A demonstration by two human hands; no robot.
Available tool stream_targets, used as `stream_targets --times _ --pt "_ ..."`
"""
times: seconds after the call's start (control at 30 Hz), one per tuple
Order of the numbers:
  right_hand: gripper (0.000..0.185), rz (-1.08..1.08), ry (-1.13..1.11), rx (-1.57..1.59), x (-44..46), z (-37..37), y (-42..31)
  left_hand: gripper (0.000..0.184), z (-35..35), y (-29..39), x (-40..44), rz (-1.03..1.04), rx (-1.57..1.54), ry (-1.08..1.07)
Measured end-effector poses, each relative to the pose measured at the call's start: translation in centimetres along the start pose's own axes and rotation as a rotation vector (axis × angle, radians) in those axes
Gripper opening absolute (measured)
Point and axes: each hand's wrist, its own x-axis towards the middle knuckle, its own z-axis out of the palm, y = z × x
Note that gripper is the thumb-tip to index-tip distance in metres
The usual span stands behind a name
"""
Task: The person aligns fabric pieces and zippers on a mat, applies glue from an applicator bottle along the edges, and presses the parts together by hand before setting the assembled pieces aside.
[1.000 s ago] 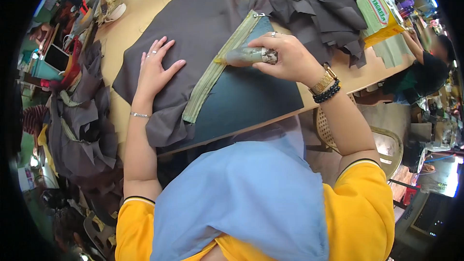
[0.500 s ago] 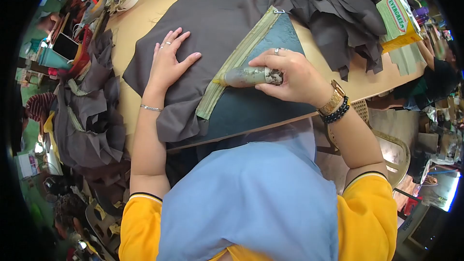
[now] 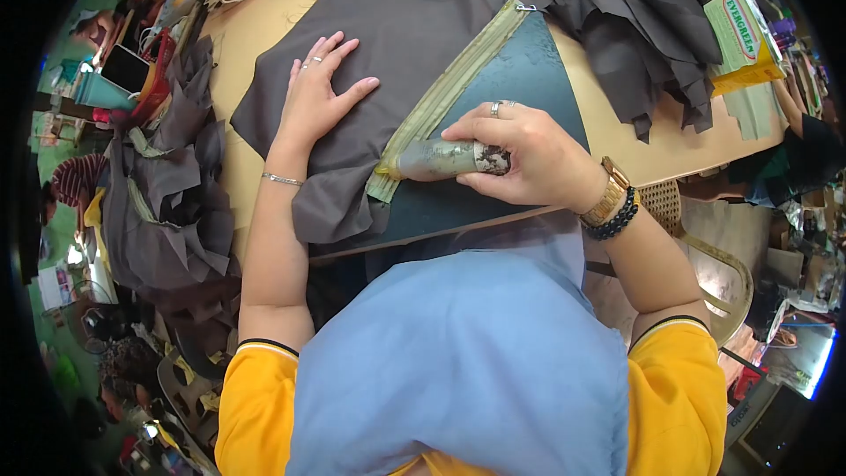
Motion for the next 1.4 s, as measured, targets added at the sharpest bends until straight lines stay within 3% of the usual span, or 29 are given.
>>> stream_targets --times 0.37,0.5,0.6,0.77,0.8,0.83,0.93,1.0,1.07,1.13,1.27,1.33,1.4 --pt "0.038 -0.039 -0.038 0.005 -0.3 1.3 -1.2 0.071 0.0 0.1 -0.1 -0.001 0.006 0.005" --pt "0.044 -0.079 -0.058 0.047 -1.1 1.0 -1.0 0.071 0.2 0.0 0.0 0.004 0.004 0.01" --pt "0.044 0.074 -0.051 0.27 -3.0 -0.9 0.0 0.07 -0.2 0.3 -0.1 -0.045 0.043 0.03" --pt "0.047 0.444 0.438 0.438 -9.1 -4.2 4.5 0.092 0.5 -0.1 -0.2 -0.331 0.244 0.197" --pt "0.047 0.469 0.52 0.354 -10.2 -4.6 5.4 0.097 0.9 -0.3 -0.1 -0.4 0.277 0.243" --pt "0.047 0.495 0.602 0.271 -11.3 -5.0 6.3 0.108 1.2 -0.5 0.0 -0.462 0.314 0.216" --pt "0.049 0.621 0.744 0.016 -13.7 -5.5 8.0 0.109 0.3 1.0 0.4 -0.539 0.398 0.046" --pt "0.05 0.633 0.711 -0.194 -15.0 -4.9 9.5 0.097 -0.6 1.9 0.4 -0.514 0.343 0.019" --pt "0.053 0.638 0.674 -0.278 -15.9 -4.3 11.0 0.068 -0.3 1.6 0.0 -0.381 0.286 0.096" --pt "0.059 0.427 0.651 -0.777 -14.7 -4.0 9.4 0.038 1.1 -0.1 0.1 -0.143 0.158 0.251" --pt "0.058 0.219 0.584 -0.576 -10.9 -2.4 5.7 0.03 -3.6 4.0 0.7 -0.406 -0.097 0.082" --pt "0.054 0.181 0.433 -0.335 -8.7 -0.7 3.8 0.031 -4.2 2.7 1.2 -0.348 -0.375 0.212" --pt "0.049 0.144 0.265 -0.357 -7.2 1.2 2.6 0.034 -4.7 0.0 2.5 -0.272 -0.557 0.364"
